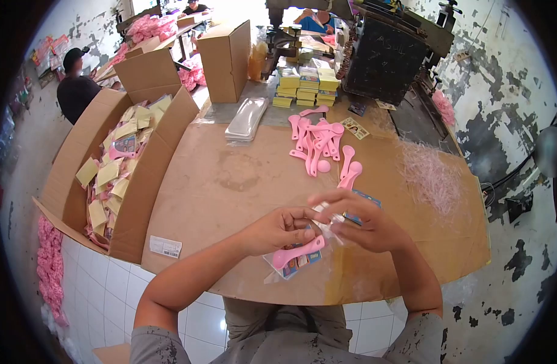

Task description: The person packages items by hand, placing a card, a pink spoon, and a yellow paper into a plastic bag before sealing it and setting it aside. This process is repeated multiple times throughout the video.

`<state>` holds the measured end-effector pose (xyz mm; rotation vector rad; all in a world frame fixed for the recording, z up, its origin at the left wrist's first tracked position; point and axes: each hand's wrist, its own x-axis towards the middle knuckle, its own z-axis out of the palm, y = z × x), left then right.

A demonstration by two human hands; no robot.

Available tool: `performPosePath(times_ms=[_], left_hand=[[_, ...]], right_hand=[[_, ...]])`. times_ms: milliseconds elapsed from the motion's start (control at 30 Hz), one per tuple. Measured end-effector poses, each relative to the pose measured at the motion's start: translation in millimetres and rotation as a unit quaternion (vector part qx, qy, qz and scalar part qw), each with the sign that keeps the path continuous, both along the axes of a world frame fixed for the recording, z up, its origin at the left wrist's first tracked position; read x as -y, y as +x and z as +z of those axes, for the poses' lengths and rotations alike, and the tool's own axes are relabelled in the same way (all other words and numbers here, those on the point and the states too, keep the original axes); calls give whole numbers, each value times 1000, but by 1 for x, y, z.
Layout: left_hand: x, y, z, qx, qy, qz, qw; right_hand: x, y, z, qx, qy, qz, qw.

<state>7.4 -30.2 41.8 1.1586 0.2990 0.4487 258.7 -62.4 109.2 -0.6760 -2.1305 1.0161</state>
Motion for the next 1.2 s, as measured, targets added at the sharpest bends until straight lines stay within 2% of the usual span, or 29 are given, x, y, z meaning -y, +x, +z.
performPosePath(times_ms=[100, 167, 267, 367, 467, 567, 667, 700, 800, 900, 1000, 1100, 1200], left_hand=[[3, 0, -2, 2, 21, 7, 1000], [10, 4, 4, 45, 40, 56, 997], [8, 11, -3, 35, 208, 173, 962], [13, 0, 4, 47, 240, 138, 960], [26, 1, 8, -24, 341, 182, 922], [31, 5, 21, -34, 341, 212, 915], [23, 9, 6, 24, 273, 234, 933], [22, 8, 4, 12, 252, 229, 940], [21, 7, 5, 1, 188, 227, 956], [27, 9, 14, 26, 142, 242, 959], [27, 9, 15, 18, 136, 254, 957], [24, 11, 10, -2, 142, 277, 950], [28, 10, 7, -46, 200, 287, 936]], right_hand=[[0, -3, 4, -7, 5, 45, 999], [1, -6, 14, -12, 60, -29, 998], [11, -12, 32, 30, 111, -89, 989], [14, -17, 39, 30, 139, -175, 974], [14, -22, 34, 4, 146, -233, 961], [16, -27, 30, -4, 129, -248, 960], [16, -27, 25, -4, 94, -241, 966], [15, -27, 22, -5, 82, -235, 969], [8, -25, 0, -128, -35, -248, 960], [4, -29, -12, -177, -67, -260, 947], [8, -36, 4, -50, 207, -319, 924], [9, -34, 7, 102, 383, -253, 882], [11, -41, 4, 165, 436, -254, 848]])
